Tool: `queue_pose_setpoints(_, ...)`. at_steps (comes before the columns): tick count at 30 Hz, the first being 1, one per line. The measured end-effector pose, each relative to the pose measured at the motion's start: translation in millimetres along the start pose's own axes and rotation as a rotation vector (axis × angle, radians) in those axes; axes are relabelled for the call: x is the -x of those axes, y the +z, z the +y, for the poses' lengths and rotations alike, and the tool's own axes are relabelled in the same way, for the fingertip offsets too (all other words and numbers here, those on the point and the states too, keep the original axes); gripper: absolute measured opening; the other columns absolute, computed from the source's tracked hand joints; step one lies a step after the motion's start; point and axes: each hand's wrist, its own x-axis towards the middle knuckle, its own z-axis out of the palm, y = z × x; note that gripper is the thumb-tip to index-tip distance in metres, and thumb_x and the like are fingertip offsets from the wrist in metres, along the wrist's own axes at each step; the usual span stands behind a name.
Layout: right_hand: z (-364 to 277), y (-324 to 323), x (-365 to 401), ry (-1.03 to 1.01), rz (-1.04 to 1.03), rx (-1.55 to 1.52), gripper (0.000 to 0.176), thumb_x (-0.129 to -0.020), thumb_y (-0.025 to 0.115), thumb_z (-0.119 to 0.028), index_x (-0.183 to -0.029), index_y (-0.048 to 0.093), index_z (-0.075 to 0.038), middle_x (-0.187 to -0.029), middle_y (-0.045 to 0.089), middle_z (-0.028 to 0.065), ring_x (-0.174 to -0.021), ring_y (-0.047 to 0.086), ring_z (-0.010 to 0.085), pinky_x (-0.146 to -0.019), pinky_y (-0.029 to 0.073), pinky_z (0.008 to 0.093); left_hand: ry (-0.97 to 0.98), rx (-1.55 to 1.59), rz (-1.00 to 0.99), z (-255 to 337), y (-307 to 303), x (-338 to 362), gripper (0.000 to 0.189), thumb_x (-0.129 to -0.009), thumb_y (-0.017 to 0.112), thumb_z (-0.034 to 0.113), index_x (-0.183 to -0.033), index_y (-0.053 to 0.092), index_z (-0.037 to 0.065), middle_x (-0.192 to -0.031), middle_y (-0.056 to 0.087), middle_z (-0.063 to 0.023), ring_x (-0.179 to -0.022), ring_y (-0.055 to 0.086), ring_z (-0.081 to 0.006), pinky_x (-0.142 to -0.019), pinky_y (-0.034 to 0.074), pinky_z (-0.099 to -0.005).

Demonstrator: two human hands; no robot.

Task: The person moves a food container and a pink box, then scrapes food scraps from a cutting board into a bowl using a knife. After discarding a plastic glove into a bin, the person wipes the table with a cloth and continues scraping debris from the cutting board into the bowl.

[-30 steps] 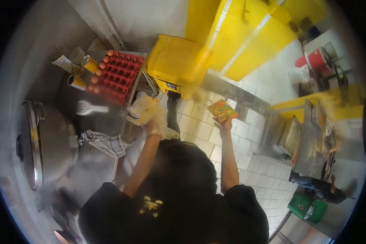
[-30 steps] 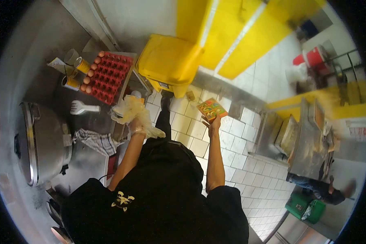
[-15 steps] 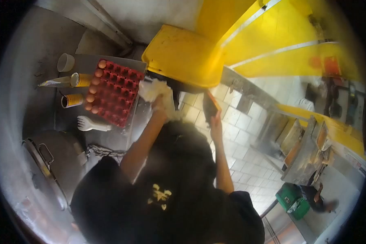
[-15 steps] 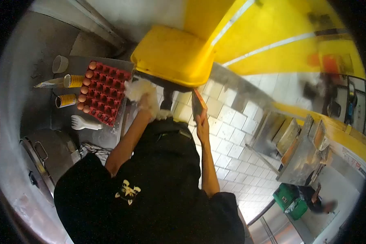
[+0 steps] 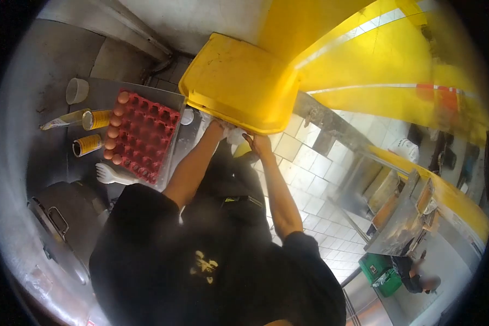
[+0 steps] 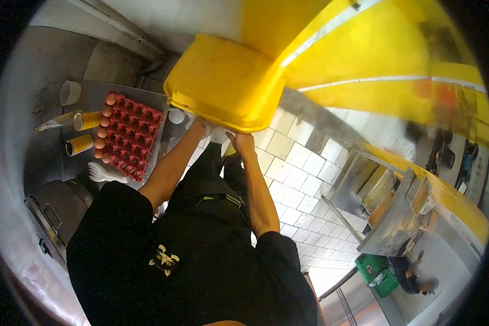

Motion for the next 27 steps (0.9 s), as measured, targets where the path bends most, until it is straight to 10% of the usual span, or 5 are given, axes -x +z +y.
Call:
queue_pose_setpoints(4,7.2,8.4,-1.2,0.251,-0.123,-0.054,0.050,-0.082,0.068,-0.029,-0.124,0.052,-0.007,-0.120,0.056,0.0216,-0.111,0.052,0.0370,-0.091,0.043,0.0433,0.016,-0.009,-0.040,-18.4,13.6,-3.6,0.048,-0.090,0.049,0.041,-0.126,0.052,0.009,-0.125,0.056,-0.0150,-0.117,0.050,-0.0325,-0.096,0.040,-0.0442)
queue_pose_setpoints(6,20.1,19.6,16.8,0.097,0.266,-0.087,0.056,-0.083,0.067,-0.029,-0.127,0.046,-0.001,-0.125,0.050,0.0253,-0.113,0.050,0.0380,-0.088,0.045,0.0415,0.038,-0.005,-0.053,-5.0,11.4,-28.9,0.048,-0.090,0.049,0.041,-0.126,0.052,0.009,-0.125,0.056,-0.0150,-0.117,0.050,-0.0327,-0.096,0.040,-0.0442)
queue_pose_setpoints(9,27.9,14.8,75.6,0.126,0.303,-0.336,0.061,-0.086,0.066,-0.026,-0.133,0.040,0.002,-0.129,0.048,0.0245,-0.115,0.050,0.0350,-0.091,0.045,0.0388,0.065,0.019,-0.061,-14.2,19.3,-13.7,0.048,-0.090,0.049,0.041,-0.127,0.052,0.009,-0.125,0.056,-0.0150,-0.116,0.050,-0.0330,-0.096,0.040,-0.0443)
queue_pose_setpoints(20,89.6,54.5,315.6,1.058,-0.002,-0.614,0.053,-0.087,0.064,-0.035,-0.128,0.047,-0.004,-0.112,0.060,0.0237,-0.083,0.066,0.0257,-0.067,0.053,0.0365,0.130,0.223,-0.093,8.0,59.3,-77.2,0.049,-0.091,0.049,0.041,-0.127,0.051,0.009,-0.125,0.056,-0.0150,-0.116,0.051,-0.0340,-0.095,0.040,-0.0443)
queue_pose_setpoints(27,62.5,44.4,273.4,0.988,0.102,-0.816,0.045,-0.091,0.060,-0.031,-0.126,0.050,-0.005,-0.107,0.061,0.0149,-0.088,0.064,0.0228,-0.069,0.052,0.0342,0.213,0.239,-0.114,-6.9,70.8,-90.5,0.049,-0.091,0.048,0.041,-0.128,0.051,0.009,-0.124,0.056,-0.0150,-0.115,0.051,-0.0347,-0.095,0.040,-0.0443)
